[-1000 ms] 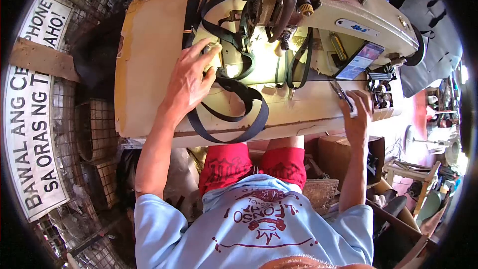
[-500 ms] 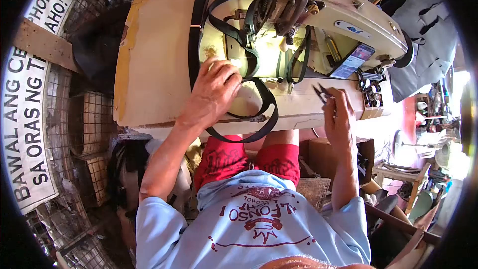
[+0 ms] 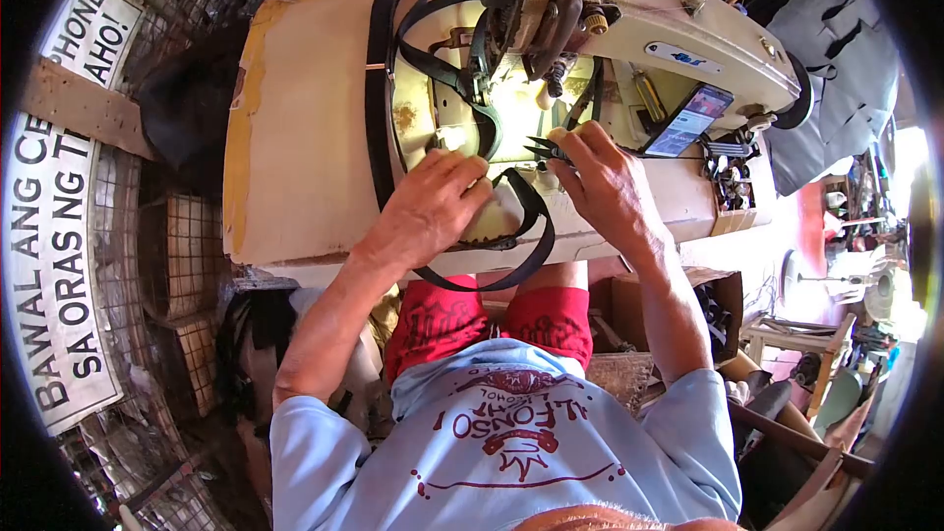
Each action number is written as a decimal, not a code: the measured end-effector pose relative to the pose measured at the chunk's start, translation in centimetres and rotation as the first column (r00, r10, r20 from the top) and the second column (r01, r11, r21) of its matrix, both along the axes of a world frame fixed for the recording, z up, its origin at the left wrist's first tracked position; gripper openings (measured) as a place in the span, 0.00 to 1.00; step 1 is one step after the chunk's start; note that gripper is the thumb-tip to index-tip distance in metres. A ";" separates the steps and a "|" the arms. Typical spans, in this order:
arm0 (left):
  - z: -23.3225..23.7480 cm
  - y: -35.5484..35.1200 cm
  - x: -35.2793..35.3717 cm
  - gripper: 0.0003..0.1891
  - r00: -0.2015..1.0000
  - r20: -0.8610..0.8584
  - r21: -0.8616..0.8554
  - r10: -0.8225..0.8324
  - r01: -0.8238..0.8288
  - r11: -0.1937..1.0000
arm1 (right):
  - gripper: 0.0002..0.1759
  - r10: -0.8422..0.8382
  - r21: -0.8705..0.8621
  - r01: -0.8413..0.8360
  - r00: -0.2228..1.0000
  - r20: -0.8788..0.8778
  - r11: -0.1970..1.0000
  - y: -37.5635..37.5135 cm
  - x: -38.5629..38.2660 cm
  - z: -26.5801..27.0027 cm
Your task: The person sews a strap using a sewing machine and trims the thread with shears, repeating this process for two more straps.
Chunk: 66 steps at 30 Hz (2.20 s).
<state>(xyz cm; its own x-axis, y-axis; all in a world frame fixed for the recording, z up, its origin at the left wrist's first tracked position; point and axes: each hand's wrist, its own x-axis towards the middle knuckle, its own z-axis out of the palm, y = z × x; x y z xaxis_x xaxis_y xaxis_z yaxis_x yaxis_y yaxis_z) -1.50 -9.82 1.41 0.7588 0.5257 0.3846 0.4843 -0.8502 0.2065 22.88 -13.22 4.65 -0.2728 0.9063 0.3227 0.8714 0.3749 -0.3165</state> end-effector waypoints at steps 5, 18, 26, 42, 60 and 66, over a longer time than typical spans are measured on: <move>-0.4 0.6 0.9 0.08 0.999 0.019 -0.075 0.030 -0.029 0.997 | 0.14 0.027 0.024 -0.028 0.999 0.018 0.999 0.5 0.4 -0.4; 0.1 -0.1 0.1 0.09 0.999 0.016 -0.083 0.048 -0.046 0.995 | 0.14 0.182 0.120 -0.217 0.951 0.250 0.969 3.4 -0.5 -0.2; 0.7 -0.2 0.1 0.08 0.999 -0.023 -0.080 0.030 -0.032 0.996 | 0.14 0.249 0.019 -0.259 0.944 0.215 0.966 4.2 -0.1 -2.6; 1.6 -1.1 -0.4 0.09 1.000 -0.021 -0.073 0.001 -0.003 0.997 | 0.09 0.228 0.059 -0.250 0.940 0.254 0.966 4.0 -0.4 -1.4; 2.8 3.2 -7.0 0.06 0.831 0.382 -0.297 0.405 -0.304 0.905 | 0.16 -0.404 0.160 0.416 0.909 -0.105 0.895 -5.0 9.1 -7.0; 2.0 11.2 -8.0 0.11 0.546 0.363 -0.405 0.755 -0.638 0.655 | 0.18 -0.398 0.170 0.420 0.905 -0.152 0.891 -4.2 8.8 -7.9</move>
<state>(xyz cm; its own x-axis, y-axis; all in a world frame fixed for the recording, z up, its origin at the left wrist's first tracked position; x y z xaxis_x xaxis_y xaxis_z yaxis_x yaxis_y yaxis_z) -9.45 1.34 3.44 -0.1304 0.9133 0.3858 0.6941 -0.1938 0.6933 31.72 -17.37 -3.26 0.1562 0.8458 0.5100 0.9244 0.0567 -0.3772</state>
